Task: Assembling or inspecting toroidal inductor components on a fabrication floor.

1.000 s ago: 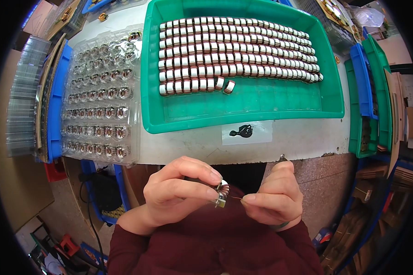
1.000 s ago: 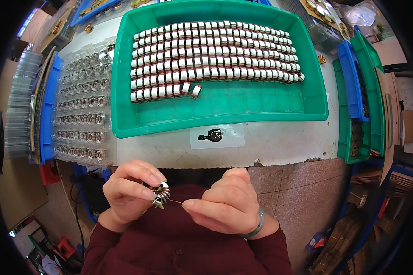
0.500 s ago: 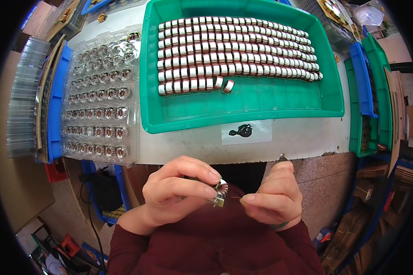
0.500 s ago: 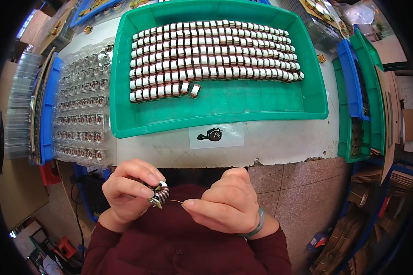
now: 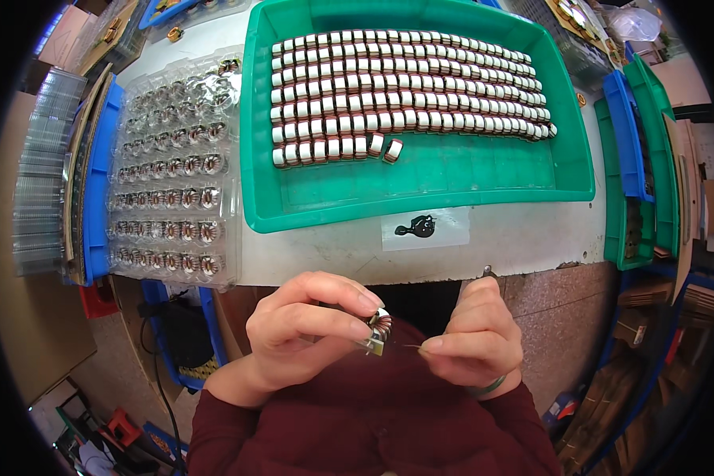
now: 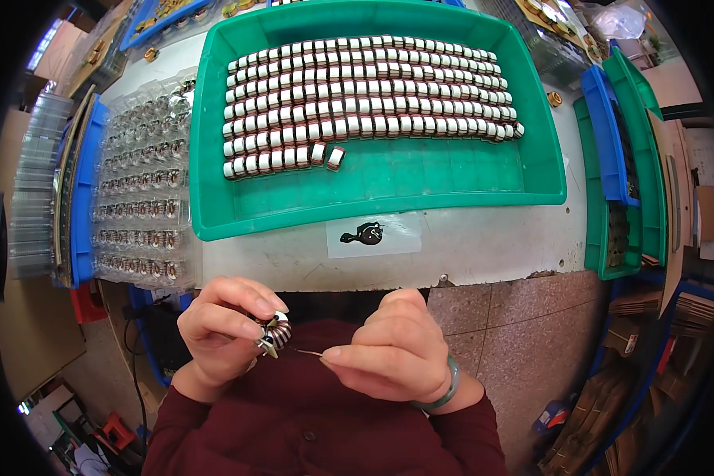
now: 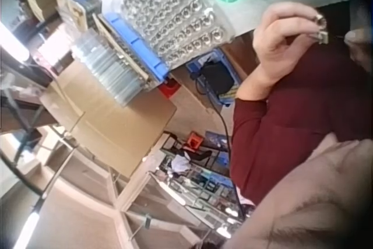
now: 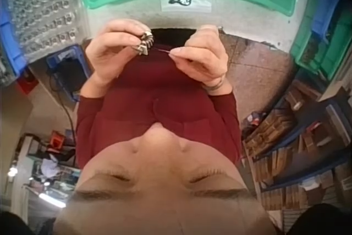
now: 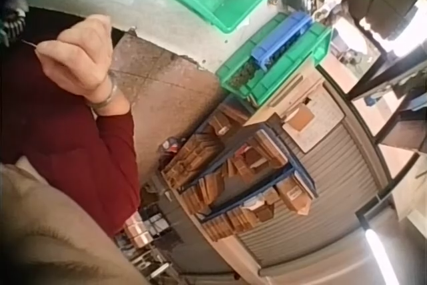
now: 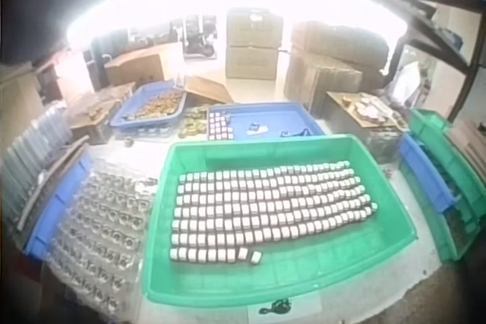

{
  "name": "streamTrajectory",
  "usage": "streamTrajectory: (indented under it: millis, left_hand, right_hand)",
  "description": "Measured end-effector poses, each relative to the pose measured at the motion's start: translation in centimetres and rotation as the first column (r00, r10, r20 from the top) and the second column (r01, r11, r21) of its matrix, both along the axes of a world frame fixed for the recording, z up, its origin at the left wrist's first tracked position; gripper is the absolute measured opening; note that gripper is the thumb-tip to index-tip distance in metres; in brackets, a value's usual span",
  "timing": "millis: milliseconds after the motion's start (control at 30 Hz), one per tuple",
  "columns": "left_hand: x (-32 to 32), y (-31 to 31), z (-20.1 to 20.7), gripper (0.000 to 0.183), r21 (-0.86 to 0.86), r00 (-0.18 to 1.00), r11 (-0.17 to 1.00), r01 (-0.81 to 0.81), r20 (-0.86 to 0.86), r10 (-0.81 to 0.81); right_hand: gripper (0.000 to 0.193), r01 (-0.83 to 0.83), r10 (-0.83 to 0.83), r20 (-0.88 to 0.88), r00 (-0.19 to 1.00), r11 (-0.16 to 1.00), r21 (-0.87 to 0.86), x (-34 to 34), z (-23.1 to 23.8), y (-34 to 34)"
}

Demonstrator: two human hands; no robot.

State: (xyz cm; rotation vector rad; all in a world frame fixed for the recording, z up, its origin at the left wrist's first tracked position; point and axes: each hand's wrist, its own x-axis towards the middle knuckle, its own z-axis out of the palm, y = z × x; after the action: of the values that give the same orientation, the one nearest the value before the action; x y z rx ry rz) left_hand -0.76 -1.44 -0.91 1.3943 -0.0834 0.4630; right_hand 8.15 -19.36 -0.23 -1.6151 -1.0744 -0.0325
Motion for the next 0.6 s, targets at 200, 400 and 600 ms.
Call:
streamTrajectory:
  millis: [200, 400, 600]
  left_hand:
    - [-0.3, -0.1, -0.5, 0.022, -0.108, 1.0, 0.994, 0.01, -0.002, -0.011]
    - [-0.3, -0.3, -0.7, 0.025, -0.195, 0.999, 0.981, -0.008, -0.033, 0.002]
    - [-0.4, -0.2, -0.9, 0.027, -0.201, 0.998, 0.98, -0.011, -0.065, -0.002]
  right_hand:
    - [0.016, 0.336, -0.332, 0.047, 0.942, 0.931, -0.145, 1.2, -3.0, -0.6]
    - [0.011, 0.473, -0.455, 0.139, 0.879, 0.801, -0.367, 2.6, -7.0, -1.6]
    - [0.01, 0.499, -0.449, 0.219, 0.866, 0.765, -0.407, 2.7, -8.1, -1.7]
